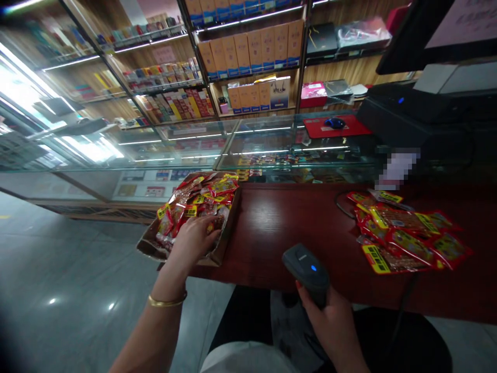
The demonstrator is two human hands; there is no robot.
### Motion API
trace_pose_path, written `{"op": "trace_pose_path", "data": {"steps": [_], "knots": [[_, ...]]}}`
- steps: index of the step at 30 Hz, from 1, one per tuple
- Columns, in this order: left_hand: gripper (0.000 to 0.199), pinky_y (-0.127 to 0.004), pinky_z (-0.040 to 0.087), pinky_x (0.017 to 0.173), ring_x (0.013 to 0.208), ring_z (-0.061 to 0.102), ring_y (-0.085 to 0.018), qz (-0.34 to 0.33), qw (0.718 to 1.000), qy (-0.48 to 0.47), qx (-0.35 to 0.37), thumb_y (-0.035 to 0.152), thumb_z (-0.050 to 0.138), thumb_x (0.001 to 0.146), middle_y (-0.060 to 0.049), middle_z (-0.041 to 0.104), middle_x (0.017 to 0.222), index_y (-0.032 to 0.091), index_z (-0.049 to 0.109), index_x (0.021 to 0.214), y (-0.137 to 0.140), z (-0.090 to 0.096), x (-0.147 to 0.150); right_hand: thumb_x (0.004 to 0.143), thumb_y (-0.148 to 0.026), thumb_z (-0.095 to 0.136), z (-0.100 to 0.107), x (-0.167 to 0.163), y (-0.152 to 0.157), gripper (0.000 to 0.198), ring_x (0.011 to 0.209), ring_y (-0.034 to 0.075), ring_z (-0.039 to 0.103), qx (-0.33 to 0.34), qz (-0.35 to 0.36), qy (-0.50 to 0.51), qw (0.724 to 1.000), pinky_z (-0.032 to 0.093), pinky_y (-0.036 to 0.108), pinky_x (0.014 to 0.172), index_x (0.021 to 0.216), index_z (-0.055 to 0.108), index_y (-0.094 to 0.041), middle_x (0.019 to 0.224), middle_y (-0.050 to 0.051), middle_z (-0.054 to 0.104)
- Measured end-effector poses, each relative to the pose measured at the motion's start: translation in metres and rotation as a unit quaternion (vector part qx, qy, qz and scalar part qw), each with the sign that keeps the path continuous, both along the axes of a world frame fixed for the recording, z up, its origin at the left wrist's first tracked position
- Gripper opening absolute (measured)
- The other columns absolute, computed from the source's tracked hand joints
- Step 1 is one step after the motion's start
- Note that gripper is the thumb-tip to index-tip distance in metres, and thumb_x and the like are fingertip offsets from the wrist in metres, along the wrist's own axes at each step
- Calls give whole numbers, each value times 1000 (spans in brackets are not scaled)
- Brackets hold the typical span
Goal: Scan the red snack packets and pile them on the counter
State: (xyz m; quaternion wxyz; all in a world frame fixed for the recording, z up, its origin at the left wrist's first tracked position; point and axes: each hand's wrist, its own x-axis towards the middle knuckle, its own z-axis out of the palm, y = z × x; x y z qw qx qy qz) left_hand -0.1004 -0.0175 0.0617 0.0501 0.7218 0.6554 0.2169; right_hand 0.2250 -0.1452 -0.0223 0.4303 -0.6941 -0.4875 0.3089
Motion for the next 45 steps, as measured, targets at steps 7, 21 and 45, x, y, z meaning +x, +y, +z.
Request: {"op": "trace_pose_path", "data": {"steps": [7,21,45], "knots": [[35,-45,47,92,90,65,-33,57,993,-101,9,18,77,65,-9,72,81,23,74,100,12,-20,11,79,-58,68,-2,9,-9,39,63,28,75,-16,32,-31,999,58,33,56,88,79,-22,70,7,79],[47,-42,61,77,110,69,-33,-58,533,-793,-289,52,51,93,-17,65,134,16,67,119,-13,4,85,75,-60,69,11,13,-16,39,64,28,75,4,5,-41,999,57,33,57,78,77,-22,66,8,78],[42,-34,56,88,99,71,-22,-174,582,-686,-400,19,79,76,-15,72,122,14,74,118,24,-97,128,90,-41,60,8,18,-39,31,97,28,76,-13,158,-96,983,58,36,90,110,76,-23,103,8,81]]}}
